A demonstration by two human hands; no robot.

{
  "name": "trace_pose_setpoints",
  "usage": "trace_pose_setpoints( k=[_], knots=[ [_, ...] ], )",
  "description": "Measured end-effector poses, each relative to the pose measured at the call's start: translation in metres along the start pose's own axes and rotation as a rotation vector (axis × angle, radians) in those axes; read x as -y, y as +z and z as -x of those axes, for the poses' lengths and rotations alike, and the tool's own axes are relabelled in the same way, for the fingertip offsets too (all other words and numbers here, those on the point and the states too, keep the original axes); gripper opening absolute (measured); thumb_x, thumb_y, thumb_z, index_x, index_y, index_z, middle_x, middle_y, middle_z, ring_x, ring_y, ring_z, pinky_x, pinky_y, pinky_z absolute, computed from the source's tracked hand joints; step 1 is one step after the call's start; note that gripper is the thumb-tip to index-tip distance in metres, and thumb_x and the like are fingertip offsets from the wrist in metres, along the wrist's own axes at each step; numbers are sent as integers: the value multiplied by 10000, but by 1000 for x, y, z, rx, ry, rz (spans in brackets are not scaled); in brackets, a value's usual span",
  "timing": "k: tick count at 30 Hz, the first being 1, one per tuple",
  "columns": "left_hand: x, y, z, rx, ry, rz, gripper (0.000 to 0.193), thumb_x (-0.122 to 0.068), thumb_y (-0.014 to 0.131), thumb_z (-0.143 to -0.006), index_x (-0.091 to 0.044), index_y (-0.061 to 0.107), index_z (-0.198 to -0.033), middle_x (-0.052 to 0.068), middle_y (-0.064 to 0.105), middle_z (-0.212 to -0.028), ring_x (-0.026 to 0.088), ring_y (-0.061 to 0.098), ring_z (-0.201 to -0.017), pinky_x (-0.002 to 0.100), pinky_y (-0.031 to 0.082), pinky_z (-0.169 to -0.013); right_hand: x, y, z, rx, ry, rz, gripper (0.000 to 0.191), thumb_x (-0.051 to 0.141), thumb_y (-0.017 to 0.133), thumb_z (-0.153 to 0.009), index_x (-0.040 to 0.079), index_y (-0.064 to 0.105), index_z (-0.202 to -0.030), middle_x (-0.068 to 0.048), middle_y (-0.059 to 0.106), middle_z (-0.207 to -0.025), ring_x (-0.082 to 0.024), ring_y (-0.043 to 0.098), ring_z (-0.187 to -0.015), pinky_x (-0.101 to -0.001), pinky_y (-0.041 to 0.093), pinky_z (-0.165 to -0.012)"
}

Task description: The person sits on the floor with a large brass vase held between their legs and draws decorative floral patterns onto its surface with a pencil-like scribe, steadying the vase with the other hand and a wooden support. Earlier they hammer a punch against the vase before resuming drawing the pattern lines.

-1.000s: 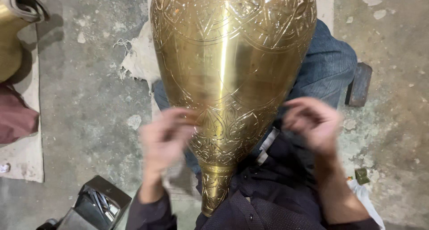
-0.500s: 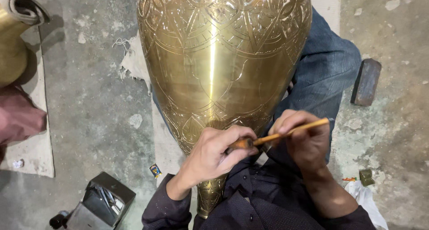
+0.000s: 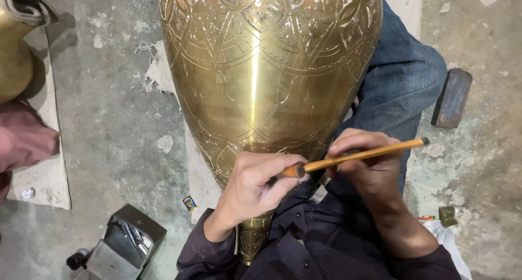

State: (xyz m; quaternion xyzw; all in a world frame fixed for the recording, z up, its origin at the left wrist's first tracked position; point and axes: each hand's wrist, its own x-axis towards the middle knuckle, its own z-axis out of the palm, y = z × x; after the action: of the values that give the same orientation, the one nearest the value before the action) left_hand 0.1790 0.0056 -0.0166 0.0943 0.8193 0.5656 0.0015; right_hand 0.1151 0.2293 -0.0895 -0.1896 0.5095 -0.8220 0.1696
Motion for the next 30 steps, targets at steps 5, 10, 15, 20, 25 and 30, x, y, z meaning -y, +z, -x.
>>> trace_pose_setpoints(
  k=[5,10,15,20,25,30],
  knots=[
    [0,4,-2,-50,24,-49,241,-90,800,-890,-12,706,-1098,67,728,-845,172,732,-697,284,550,-600,-7,3,-1,32,-8,91,177,129,772,-980,-41,725,-988,-146,734,-849,-182,703,-692,-259,567,-621],
    [-4,2,-6,-31,99,-116,175,-111,766,-930,-42,694,-1074,68,697,-831,215,713,-707,313,535,-618,2,6,-2,16,42,148,112,66,770,-905,-33,746,-951,-117,749,-803,-163,723,-650,-249,573,-586],
    [-10,-9,2,134,7,14,126,-152,716,-1004,-52,691,-1076,66,687,-815,219,707,-701,318,520,-620,21,6,1,86,59,265,89,49,787,-831,-18,775,-890,-124,777,-765,-147,733,-577,-226,542,-519],
    [-12,-12,10,216,-14,115,119,-174,700,-1006,-61,714,-1039,49,686,-764,177,673,-618,299,495,-561,24,-1,17,166,-29,270,121,103,778,-892,-3,757,-947,-102,772,-813,-154,763,-647,-245,596,-604],
    [-3,-51,38,-12,-246,285,130,-142,709,-949,-45,791,-979,12,763,-707,71,641,-431,247,453,-406,55,-43,22,-378,-322,-26,104,95,748,-926,17,712,-985,-91,741,-823,-130,732,-621,-239,581,-572],
    [32,-45,58,-449,-193,71,135,-120,692,-1018,-4,751,-984,-28,607,-628,33,523,-525,215,376,-491,29,-41,18,-345,-239,20,95,87,718,-960,37,667,-1023,-81,711,-833,-106,701,-594,-233,566,-539]
  ],
)
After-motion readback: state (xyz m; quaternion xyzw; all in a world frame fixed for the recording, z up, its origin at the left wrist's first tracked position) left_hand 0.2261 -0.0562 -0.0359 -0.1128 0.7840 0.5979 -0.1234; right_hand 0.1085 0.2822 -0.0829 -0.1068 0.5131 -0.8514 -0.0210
